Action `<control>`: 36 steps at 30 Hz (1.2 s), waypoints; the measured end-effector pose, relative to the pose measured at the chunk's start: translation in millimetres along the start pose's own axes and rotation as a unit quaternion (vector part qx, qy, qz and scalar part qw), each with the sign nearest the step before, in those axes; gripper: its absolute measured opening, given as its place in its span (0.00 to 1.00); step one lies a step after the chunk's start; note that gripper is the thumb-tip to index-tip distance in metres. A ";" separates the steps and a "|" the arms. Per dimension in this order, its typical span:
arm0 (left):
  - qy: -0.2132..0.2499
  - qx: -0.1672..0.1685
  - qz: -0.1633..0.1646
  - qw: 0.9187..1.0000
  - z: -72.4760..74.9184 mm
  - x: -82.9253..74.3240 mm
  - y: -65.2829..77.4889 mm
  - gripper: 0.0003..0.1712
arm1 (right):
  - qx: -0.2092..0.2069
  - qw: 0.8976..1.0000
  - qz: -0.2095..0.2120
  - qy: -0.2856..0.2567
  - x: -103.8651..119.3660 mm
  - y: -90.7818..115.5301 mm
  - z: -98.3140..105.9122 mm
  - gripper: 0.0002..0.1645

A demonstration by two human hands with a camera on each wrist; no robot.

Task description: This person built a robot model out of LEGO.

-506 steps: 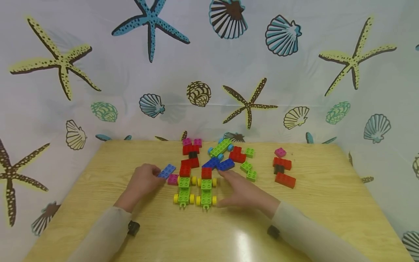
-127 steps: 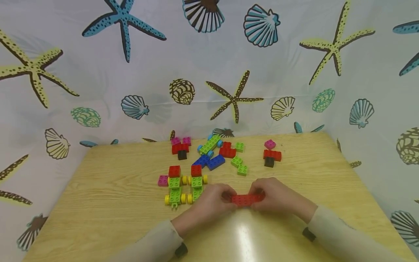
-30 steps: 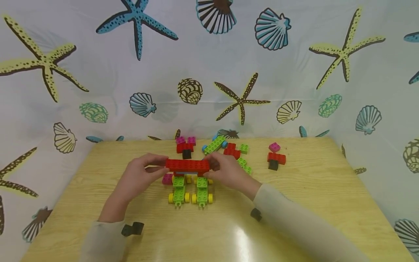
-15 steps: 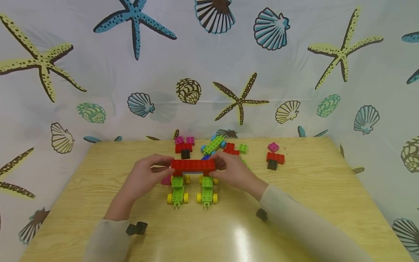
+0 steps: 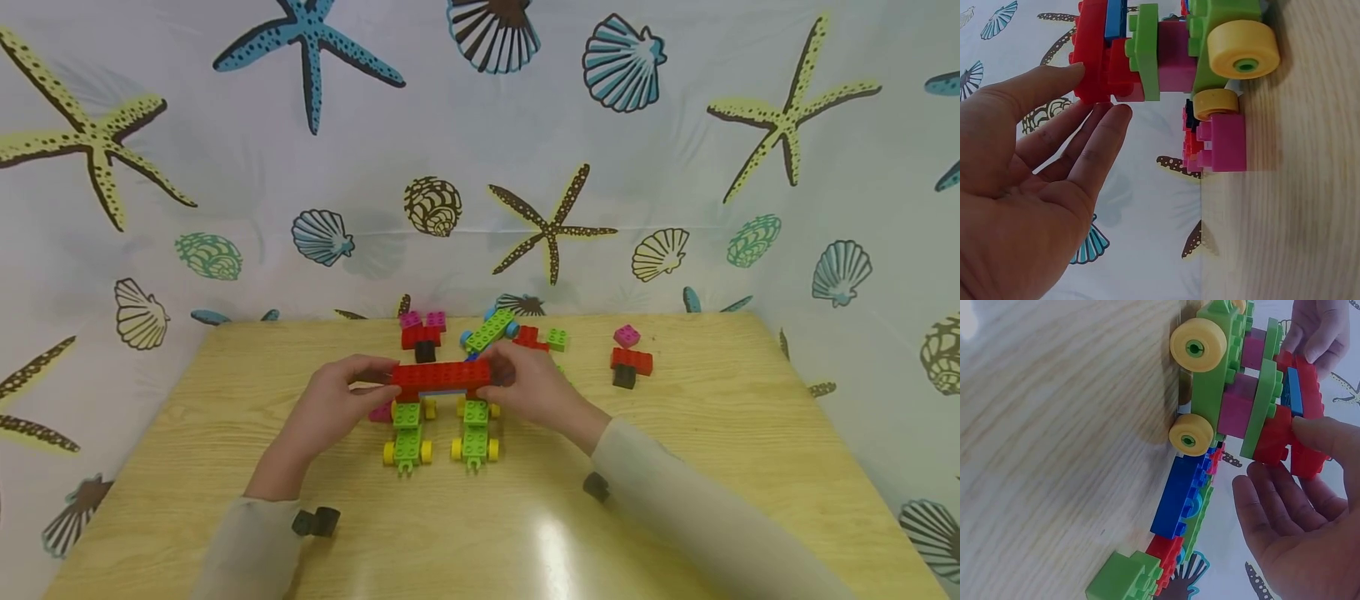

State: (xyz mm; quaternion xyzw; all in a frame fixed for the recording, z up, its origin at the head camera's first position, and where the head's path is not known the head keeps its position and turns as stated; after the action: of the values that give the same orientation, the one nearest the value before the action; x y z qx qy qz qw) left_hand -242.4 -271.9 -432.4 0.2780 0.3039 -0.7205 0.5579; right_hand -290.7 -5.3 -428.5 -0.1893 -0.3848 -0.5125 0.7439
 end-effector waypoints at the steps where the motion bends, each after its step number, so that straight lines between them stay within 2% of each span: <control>1: 0.000 0.001 0.003 1.000 -0.3 1.3 -0.3 0.26 | 0.000 1.000 0.002 0.003 1.1 0.1 0.3 0.24; 8: 0.006 0.010 0.023 1.000 -2.1 7.4 -0.6 0.29 | 0.004 1.000 0.005 0.015 2.8 -2.2 -0.1 0.25; 13: 0.020 0.009 0.022 1.000 -3.4 8.7 -0.1 0.32 | 0.011 1.000 0.000 0.014 0.3 -1.4 -0.8 0.25; 20: 0.046 0.007 0.021 0.999 -6.0 9.4 -1.5 0.29 | 0.017 1.000 0.008 -0.004 -5.7 -0.5 -2.6 0.25; 28: 0.060 0.009 0.028 0.998 -7.1 8.9 -0.1 0.28 | 0.024 0.999 0.010 -0.047 -14.2 2.1 -2.3 0.23; 36: 0.067 0.005 0.035 0.997 -8.0 7.3 0.0 0.29 | 0.037 0.990 -0.034 -0.129 -24.1 -1.7 -3.8 0.20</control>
State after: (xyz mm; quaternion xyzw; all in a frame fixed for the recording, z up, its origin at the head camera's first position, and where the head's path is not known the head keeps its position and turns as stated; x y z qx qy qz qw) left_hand -243.5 -270.6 -443.1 0.3394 0.3268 -0.6817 0.5597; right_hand -295.1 6.3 -449.6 -0.2129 -0.5029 -0.4936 0.6768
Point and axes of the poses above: each hand's wrist, its own y-axis away from the middle knuckle, its own z-axis out of the back of the hand, x = y × z, the point moved 7 cm from there along -y, towards the middle knuckle, and after that the axes turned 10 degrees about -z, right-handed, at the moved point
